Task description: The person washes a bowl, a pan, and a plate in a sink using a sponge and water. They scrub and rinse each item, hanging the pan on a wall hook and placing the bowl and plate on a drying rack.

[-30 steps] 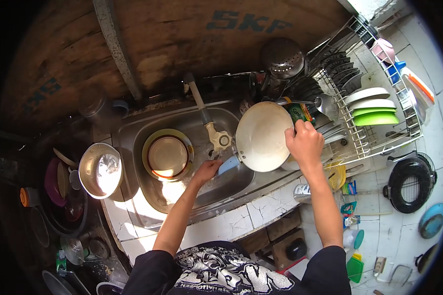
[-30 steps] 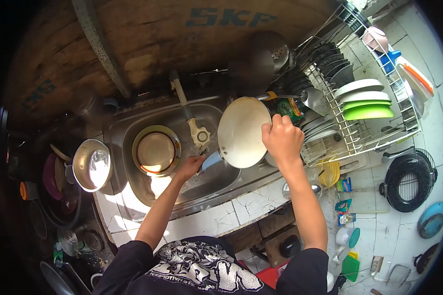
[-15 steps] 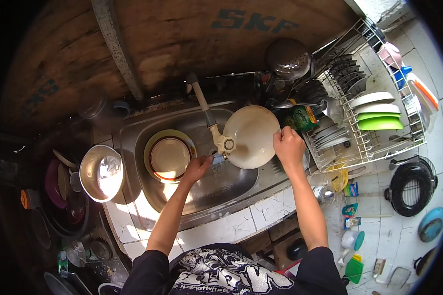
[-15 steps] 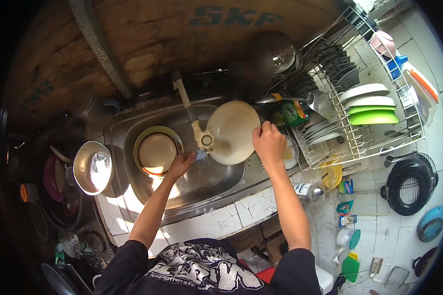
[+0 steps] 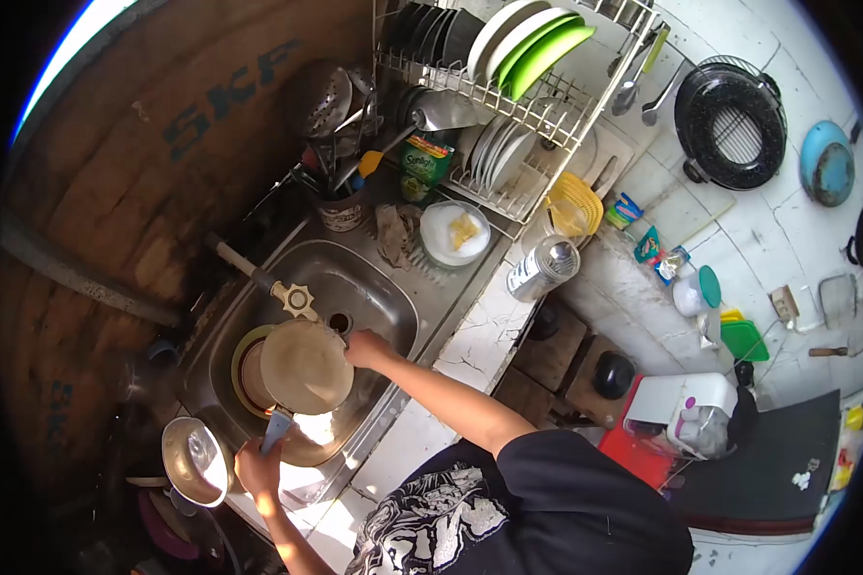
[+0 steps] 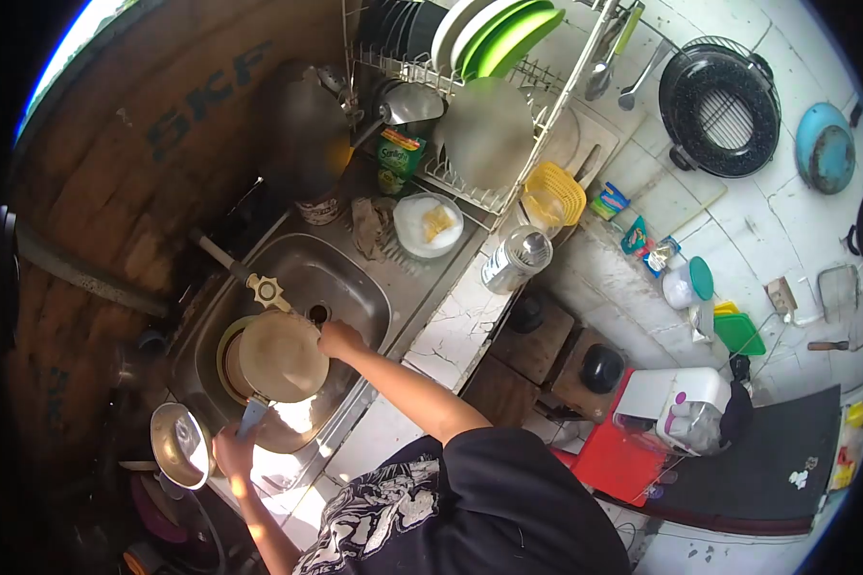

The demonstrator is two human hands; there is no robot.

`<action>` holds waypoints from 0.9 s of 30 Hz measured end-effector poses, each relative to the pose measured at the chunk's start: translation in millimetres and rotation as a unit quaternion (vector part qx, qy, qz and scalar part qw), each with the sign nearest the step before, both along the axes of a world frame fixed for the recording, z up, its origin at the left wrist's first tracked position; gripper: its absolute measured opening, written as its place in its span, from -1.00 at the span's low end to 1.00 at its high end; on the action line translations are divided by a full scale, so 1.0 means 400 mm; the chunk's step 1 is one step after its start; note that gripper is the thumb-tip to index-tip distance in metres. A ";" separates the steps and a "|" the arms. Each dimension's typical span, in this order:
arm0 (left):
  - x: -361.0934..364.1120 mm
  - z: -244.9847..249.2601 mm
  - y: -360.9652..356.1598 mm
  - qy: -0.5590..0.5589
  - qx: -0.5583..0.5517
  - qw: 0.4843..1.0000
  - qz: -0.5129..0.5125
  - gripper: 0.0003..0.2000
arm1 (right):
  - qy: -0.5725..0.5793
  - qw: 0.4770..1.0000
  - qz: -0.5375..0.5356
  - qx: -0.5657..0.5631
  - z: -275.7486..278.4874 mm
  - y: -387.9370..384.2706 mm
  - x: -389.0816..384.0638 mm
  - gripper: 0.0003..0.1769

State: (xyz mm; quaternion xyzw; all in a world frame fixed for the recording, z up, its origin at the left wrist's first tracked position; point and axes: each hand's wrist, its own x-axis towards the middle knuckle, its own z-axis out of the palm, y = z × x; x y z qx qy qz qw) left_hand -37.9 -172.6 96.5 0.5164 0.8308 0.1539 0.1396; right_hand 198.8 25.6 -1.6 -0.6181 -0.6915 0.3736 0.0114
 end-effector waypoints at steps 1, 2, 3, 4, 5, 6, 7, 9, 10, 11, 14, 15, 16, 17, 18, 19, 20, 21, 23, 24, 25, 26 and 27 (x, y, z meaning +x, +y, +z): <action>0.000 0.019 -0.010 0.045 -0.005 0.999 0.005 -0.70 | 0.009 0.998 0.056 0.008 0.058 -0.048 -0.008 -0.64; 0.001 0.040 -0.023 0.090 -0.011 0.996 0.010 -0.71 | 0.015 0.995 0.100 -0.010 0.080 -0.084 -0.023 -0.66; -0.011 0.044 -0.040 0.105 -0.011 0.994 -0.005 -0.72 | 0.049 0.990 0.129 -0.002 0.066 -0.113 -0.050 -0.68; -0.023 0.050 -0.048 0.121 -0.008 0.992 -0.023 -0.72 | 0.071 0.983 0.165 0.050 0.072 -0.144 -0.082 -0.71; -0.020 0.074 -0.057 0.130 -0.002 0.991 -0.044 -0.73 | 0.090 0.970 0.207 0.085 0.120 -0.178 -0.104 -0.76; -0.006 0.106 -0.066 0.146 0.009 0.988 -0.045 -0.75 | 0.149 0.951 0.230 0.147 0.172 -0.211 -0.115 -0.80; 0.003 0.125 -0.073 0.156 0.021 0.987 -0.032 -0.75 | 0.178 0.926 0.263 0.207 0.166 -0.230 -0.155 -0.81; 0.025 0.167 -0.091 0.176 0.044 0.983 -0.023 -0.77 | 0.167 0.923 0.282 0.204 0.266 -0.267 -0.182 -0.83; 0.042 0.182 -0.092 0.191 0.062 0.979 -0.025 -0.77 | 0.185 0.916 0.271 0.232 0.283 -0.277 -0.182 -0.83; 0.060 0.194 -0.099 0.207 0.078 0.975 -0.020 -0.77 | 0.205 0.906 0.267 0.257 0.299 -0.289 -0.187 -0.83; 0.067 0.224 -0.138 0.298 0.121 0.947 -0.022 -0.78 | 0.257 0.865 0.258 0.346 0.331 -0.326 -0.219 -0.81; 0.058 0.231 -0.146 0.308 0.157 0.938 -0.031 -0.79 | 0.267 0.854 0.262 0.362 0.355 -0.332 -0.214 -0.80; 0.049 0.242 -0.152 0.316 0.193 0.928 -0.045 -0.79 | 0.273 0.845 0.262 0.378 0.382 -0.334 -0.205 -0.78; 0.045 0.261 -0.158 0.327 0.202 0.922 -0.051 -0.80 | 0.297 0.834 0.259 0.387 0.409 -0.333 -0.196 -0.78; 0.039 0.282 -0.164 0.339 0.209 0.916 -0.056 -0.80 | 0.321 0.822 0.256 0.394 0.436 -0.331 -0.192 -0.78; 0.033 0.307 -0.166 0.352 0.216 0.909 -0.061 -0.81 | 0.347 0.809 0.253 0.401 0.460 -0.325 -0.193 -0.78; 0.036 0.341 -0.166 0.362 0.214 0.905 -0.063 -0.83 | 0.351 0.801 0.261 0.409 0.479 -0.316 -0.198 -0.76; 0.039 0.373 -0.164 0.363 0.231 0.900 -0.065 -0.82 | 0.330 0.804 0.286 0.403 0.527 -0.313 -0.189 -0.72; 0.043 0.421 -0.152 0.376 0.246 0.890 -0.071 -0.82 | 0.293 0.813 0.310 0.397 0.576 -0.297 -0.205 -0.61; 0.043 0.436 -0.145 0.387 0.246 0.886 -0.074 -0.83 | 0.304 0.815 0.318 0.377 0.608 -0.286 -0.210 -0.59; 0.045 0.451 -0.138 0.398 0.248 0.879 -0.082 -0.82 | 0.302 0.801 0.351 0.379 0.642 -0.270 -0.212 -0.57; 0.048 0.467 -0.131 0.409 0.252 0.872 -0.090 -0.82 | 0.287 0.785 0.391 0.386 0.675 -0.257 -0.215 -0.54; 0.054 0.483 -0.125 0.424 0.254 0.863 -0.105 -0.84 | 0.268 0.766 0.426 0.401 0.692 -0.238 -0.226 -0.52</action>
